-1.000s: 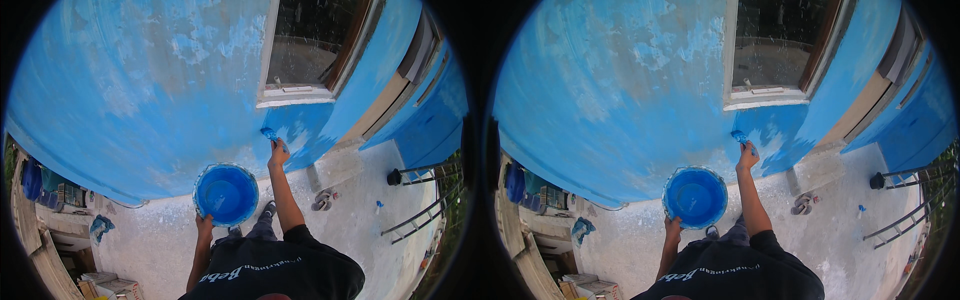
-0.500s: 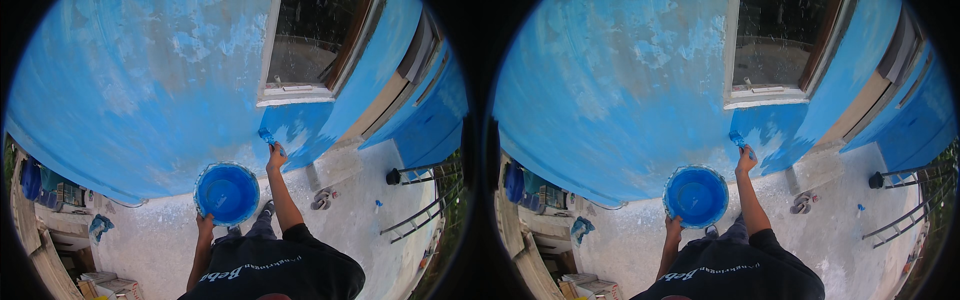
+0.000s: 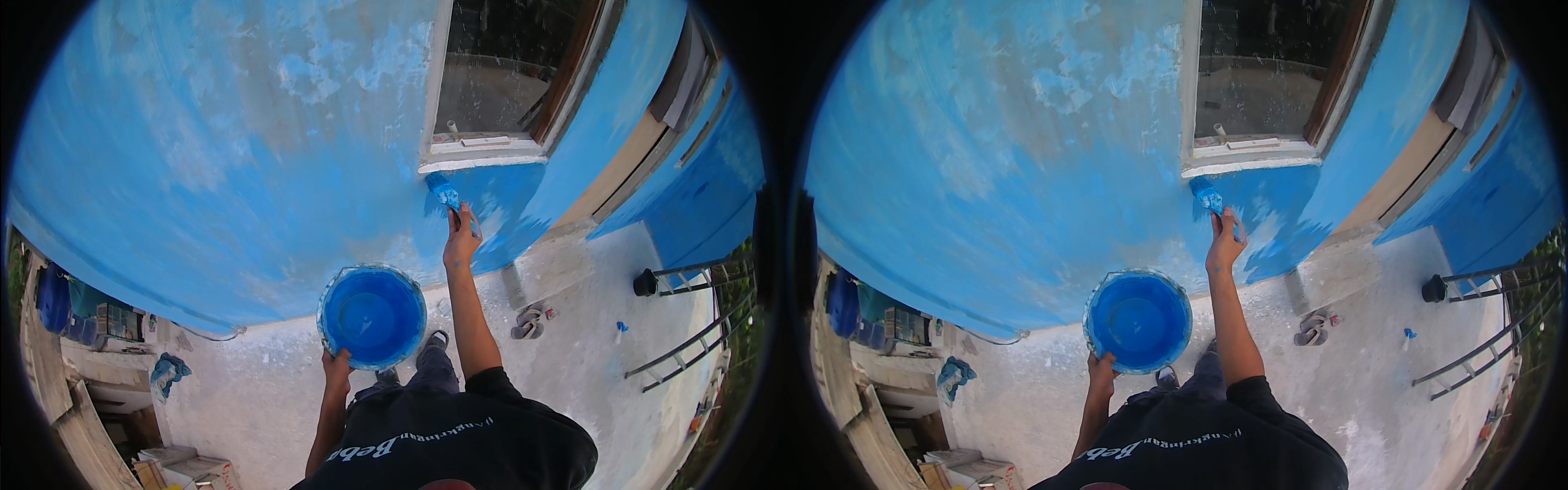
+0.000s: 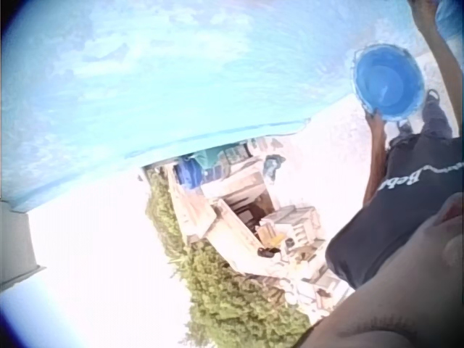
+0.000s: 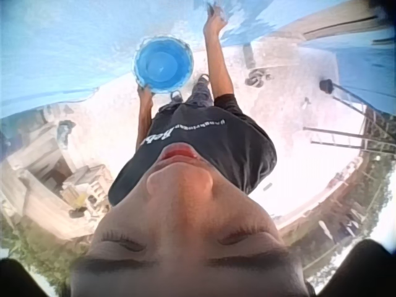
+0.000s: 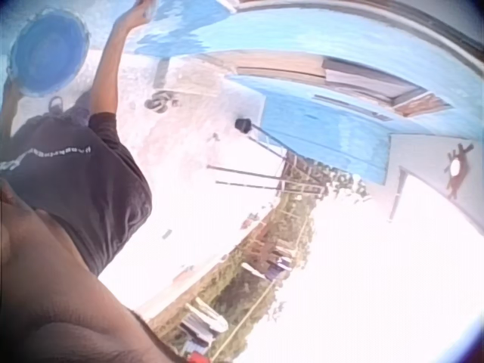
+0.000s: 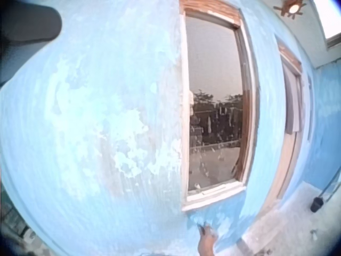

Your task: The person paints the lower section of a wall blue using a brush and a bucket of blue paint.

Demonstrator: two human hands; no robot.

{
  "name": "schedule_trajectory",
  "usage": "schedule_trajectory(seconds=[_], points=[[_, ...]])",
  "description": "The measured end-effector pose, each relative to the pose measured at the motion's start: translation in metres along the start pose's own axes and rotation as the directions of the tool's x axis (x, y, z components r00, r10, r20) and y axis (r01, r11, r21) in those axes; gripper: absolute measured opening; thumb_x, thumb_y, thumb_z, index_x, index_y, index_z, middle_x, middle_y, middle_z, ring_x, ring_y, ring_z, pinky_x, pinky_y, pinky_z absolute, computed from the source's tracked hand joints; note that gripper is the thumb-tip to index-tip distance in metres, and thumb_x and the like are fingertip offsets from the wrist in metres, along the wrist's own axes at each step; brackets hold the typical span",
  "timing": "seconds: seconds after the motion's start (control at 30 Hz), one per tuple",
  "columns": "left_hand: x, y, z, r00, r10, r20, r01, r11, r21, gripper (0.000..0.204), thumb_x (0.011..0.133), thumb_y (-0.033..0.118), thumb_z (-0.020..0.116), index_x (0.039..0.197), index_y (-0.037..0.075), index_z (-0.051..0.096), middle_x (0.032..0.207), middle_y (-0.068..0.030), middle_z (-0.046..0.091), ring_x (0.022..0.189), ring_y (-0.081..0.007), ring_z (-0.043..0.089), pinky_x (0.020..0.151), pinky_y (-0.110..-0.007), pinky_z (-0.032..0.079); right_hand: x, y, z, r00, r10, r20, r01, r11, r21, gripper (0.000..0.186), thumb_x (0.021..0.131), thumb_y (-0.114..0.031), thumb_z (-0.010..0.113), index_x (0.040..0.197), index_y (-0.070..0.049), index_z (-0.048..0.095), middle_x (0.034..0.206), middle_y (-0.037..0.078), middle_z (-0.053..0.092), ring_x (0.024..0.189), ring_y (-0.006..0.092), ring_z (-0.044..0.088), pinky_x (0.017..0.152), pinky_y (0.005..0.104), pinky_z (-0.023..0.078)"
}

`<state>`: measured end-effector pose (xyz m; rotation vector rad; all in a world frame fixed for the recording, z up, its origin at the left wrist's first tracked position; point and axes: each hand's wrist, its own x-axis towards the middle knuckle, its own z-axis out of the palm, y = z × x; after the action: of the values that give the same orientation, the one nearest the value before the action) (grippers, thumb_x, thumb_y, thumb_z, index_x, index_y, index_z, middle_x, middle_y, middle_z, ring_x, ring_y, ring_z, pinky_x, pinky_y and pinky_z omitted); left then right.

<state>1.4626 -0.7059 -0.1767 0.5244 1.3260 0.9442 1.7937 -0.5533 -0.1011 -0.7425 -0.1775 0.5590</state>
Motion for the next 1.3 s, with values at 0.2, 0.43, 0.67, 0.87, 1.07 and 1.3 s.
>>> schedule_trajectory(seconds=[0.2, 0.43, 0.67, 0.87, 1.07, 1.3], points=[[0.005, -0.007, -0.002, 0.999, 0.007, 0.046, -0.008, 0.999, 0.033, 0.049, 0.075, 0.003, 0.051, 0.124, 0.007, 0.048, 0.100, -0.0064, 0.058, 0.081, -0.0176, 0.061, 0.059, -0.032, 0.053, 0.005, 0.067, -0.084, 0.982, 0.112, -0.152, -0.146, 0.960, -0.238, 0.033, 0.088, -0.011, 0.066, 0.108, 0.013, 0.059, 0.105, 0.019, 0.062, 0.095, 0.0239, 0.064, 0.087, 0.0298, 0.057], [-0.002, 0.001, 0.010, 0.999, 0.027, 0.038, -0.028, 1.000, 0.014, 0.049, 0.077, 0.005, 0.051, 0.126, 0.006, 0.047, 0.105, -0.0083, 0.058, 0.089, -0.0197, 0.061, 0.066, -0.035, 0.055, -0.003, 0.005, -0.011, 0.993, 0.120, 0.017, -0.119, 0.992, -0.051, 0.033, 0.089, -0.012, 0.065, 0.111, 0.013, 0.058, 0.106, 0.019, 0.062, 0.098, 0.0234, 0.063, 0.088, 0.0278, 0.056], [-0.007, 0.009, 0.018, 0.999, 0.041, -0.016, -0.040, 0.999, 0.033, 0.050, 0.077, 0.008, 0.053, 0.127, 0.004, 0.045, 0.109, -0.0111, 0.057, 0.093, -0.0244, 0.062, 0.072, -0.038, 0.057, -0.003, -0.015, 0.011, 0.997, 0.063, 0.046, -0.062, 0.997, -0.038, 0.038, 0.089, -0.015, 0.066, 0.112, 0.014, 0.057, 0.107, 0.020, 0.062, 0.097, 0.0246, 0.064, 0.089, 0.0278, 0.055], [-0.008, 0.008, 0.029, 0.999, 0.053, -0.001, -0.053, 0.999, 0.013, 0.052, 0.078, 0.007, 0.052, 0.129, 0.003, 0.043, 0.111, -0.0121, 0.057, 0.096, -0.0252, 0.062, 0.075, -0.040, 0.057, -0.001, 0.083, -0.107, 0.984, 0.111, -0.139, -0.151, 0.933, -0.326, 0.035, 0.088, -0.016, 0.067, 0.107, 0.013, 0.060, 0.104, 0.020, 0.063, 0.093, 0.0242, 0.065, 0.088, 0.0326, 0.056], [-0.006, -0.005, 0.022, 0.995, 0.089, -0.045, -0.088, 0.996, 0.007, 0.051, 0.079, 0.006, 0.051, 0.129, 0.003, 0.043, 0.112, -0.0121, 0.057, 0.097, -0.0244, 0.062, 0.076, -0.040, 0.058, -0.005, 0.048, -0.047, 0.992, 0.115, -0.047, -0.121, 0.976, -0.183, 0.036, 0.089, -0.017, 0.066, 0.108, 0.014, 0.059, 0.106, 0.021, 0.062, 0.095, 0.0244, 0.064, 0.089, 0.0336, 0.056], [-0.006, -0.011, 0.031, 0.989, 0.086, -0.123, -0.088, 0.996, -0.012, 0.046, 0.079, 0.005, 0.051, 0.125, 0.002, 0.046, 0.104, -0.0101, 0.059, 0.087, -0.0222, 0.063, 0.070, -0.036, 0.057, -0.002, -0.016, 0.013, 0.996, 0.033, 0.078, -0.027, 0.997, -0.071, 0.039, 0.091, -0.018, 0.064, 0.112, 0.014, 0.057, 0.110, 0.022, 0.061, 0.097, 0.0247, 0.064, 0.091, 0.0314, 0.055]])
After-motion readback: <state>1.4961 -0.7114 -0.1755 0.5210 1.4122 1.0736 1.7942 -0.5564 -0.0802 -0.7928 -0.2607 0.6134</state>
